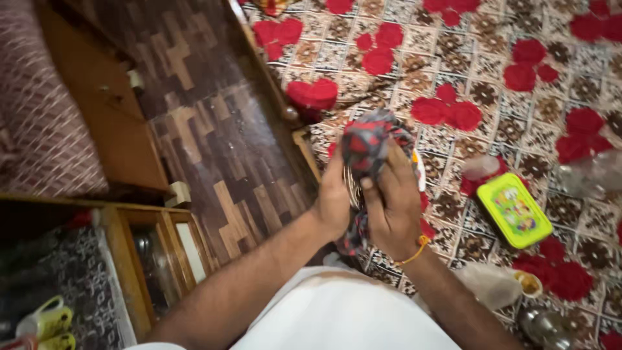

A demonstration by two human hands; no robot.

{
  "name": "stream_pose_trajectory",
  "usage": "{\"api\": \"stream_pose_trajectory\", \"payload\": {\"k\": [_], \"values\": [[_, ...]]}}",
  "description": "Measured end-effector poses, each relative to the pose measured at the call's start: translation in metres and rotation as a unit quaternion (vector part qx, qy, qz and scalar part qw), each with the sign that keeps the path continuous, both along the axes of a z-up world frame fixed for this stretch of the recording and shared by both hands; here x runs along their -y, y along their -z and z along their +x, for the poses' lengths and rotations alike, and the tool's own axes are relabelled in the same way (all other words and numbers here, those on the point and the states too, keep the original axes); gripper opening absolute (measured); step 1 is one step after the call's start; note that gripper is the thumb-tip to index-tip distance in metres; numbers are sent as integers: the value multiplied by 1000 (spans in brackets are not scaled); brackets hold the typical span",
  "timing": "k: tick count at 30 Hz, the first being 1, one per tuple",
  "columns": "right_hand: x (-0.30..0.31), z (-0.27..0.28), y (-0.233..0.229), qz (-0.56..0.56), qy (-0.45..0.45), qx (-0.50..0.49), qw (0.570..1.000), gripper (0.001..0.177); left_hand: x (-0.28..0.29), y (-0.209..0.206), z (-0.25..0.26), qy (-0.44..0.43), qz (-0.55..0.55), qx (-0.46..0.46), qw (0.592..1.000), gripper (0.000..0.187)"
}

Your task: The person wipes a silver plate and an orange plastic lid with a patterned cloth. They handle the items one at a time, turning them over to clean both sides before placing them back on the bed.

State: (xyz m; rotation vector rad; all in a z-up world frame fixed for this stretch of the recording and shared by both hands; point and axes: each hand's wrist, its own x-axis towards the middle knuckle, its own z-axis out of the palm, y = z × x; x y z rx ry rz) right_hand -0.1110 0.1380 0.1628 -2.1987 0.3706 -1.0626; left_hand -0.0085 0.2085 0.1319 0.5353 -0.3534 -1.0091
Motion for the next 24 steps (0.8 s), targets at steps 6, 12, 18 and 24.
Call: {"api": "stream_pose_trajectory", "payload": {"k": [6, 12, 18, 24], "values": [[-16, 13, -9, -1, -113, 36, 993, 29, -68, -17, -15, -65, 16, -2, 998, 54], [-74, 32, 15, 298, -60, -31, 952, 23, -116, -52, -22, -218, 36, 192, 956, 66], [-123, 26, -32, 126, -303, 37, 944, 34, -144, -71, -23, -284, 52, 118, 950, 73], [-96, 47, -52, -12, -471, 50, 880, 33, -152, -57, -48, -341, 29, 58, 938, 74]]}}
